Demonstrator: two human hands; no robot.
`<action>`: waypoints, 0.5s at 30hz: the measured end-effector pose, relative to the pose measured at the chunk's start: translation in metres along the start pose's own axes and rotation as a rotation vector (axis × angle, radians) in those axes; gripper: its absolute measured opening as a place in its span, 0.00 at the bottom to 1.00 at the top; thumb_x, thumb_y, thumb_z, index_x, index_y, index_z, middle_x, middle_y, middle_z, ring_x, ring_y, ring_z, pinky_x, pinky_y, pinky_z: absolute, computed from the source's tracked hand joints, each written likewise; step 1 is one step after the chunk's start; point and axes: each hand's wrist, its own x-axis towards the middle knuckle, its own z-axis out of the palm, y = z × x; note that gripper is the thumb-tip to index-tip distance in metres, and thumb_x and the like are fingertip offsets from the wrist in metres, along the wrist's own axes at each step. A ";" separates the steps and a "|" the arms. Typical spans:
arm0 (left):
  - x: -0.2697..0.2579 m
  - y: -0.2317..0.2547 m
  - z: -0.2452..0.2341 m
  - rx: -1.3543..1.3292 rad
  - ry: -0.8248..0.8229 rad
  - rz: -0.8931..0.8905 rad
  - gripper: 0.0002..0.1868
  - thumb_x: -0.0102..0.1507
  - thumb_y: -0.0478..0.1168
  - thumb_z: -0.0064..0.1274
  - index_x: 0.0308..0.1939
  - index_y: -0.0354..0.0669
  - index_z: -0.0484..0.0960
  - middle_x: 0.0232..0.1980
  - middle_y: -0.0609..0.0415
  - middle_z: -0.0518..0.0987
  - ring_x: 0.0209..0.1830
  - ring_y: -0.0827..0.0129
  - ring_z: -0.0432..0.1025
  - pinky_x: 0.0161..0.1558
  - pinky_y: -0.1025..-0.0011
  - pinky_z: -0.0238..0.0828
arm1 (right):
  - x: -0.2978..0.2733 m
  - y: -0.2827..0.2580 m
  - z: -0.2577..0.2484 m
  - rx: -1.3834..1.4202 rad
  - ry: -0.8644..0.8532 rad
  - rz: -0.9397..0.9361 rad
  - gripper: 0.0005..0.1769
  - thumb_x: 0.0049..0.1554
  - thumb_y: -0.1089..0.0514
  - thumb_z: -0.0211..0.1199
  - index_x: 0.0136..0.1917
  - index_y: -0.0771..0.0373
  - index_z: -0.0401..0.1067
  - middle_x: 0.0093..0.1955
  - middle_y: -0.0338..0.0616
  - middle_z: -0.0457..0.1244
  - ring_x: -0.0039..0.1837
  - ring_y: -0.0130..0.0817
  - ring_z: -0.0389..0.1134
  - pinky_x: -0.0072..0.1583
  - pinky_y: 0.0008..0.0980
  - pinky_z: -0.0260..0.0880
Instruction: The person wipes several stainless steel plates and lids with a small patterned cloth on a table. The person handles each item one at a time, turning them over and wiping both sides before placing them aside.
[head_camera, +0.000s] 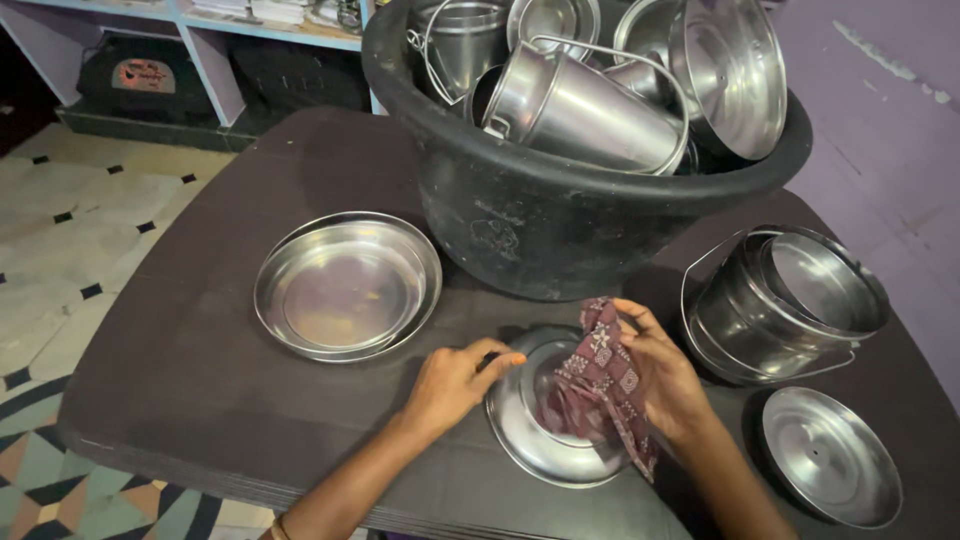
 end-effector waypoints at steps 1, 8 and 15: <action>0.001 0.003 -0.001 -0.163 -0.045 0.011 0.24 0.65 0.60 0.55 0.55 0.50 0.88 0.28 0.54 0.83 0.24 0.75 0.77 0.30 0.73 0.72 | 0.001 0.001 0.003 0.005 -0.021 -0.010 0.26 0.59 0.64 0.52 0.71 0.59 0.59 0.65 0.48 0.62 0.60 0.38 0.69 0.60 0.42 0.74; 0.012 0.026 0.022 -0.508 -0.332 -0.031 0.21 0.61 0.48 0.64 0.53 0.42 0.82 0.42 0.55 0.86 0.39 0.78 0.77 0.41 0.77 0.73 | 0.013 0.014 0.016 -0.277 0.040 -0.074 0.32 0.61 0.56 0.56 0.76 0.57 0.54 0.71 0.46 0.59 0.70 0.33 0.63 0.69 0.37 0.65; 0.018 0.005 0.032 -0.680 -0.386 -0.008 0.26 0.60 0.40 0.63 0.62 0.41 0.79 0.45 0.53 0.86 0.42 0.77 0.78 0.44 0.76 0.75 | -0.010 0.023 0.032 -1.739 0.172 -0.835 0.35 0.48 0.43 0.74 0.64 0.57 0.70 0.59 0.46 0.61 0.58 0.46 0.66 0.59 0.42 0.68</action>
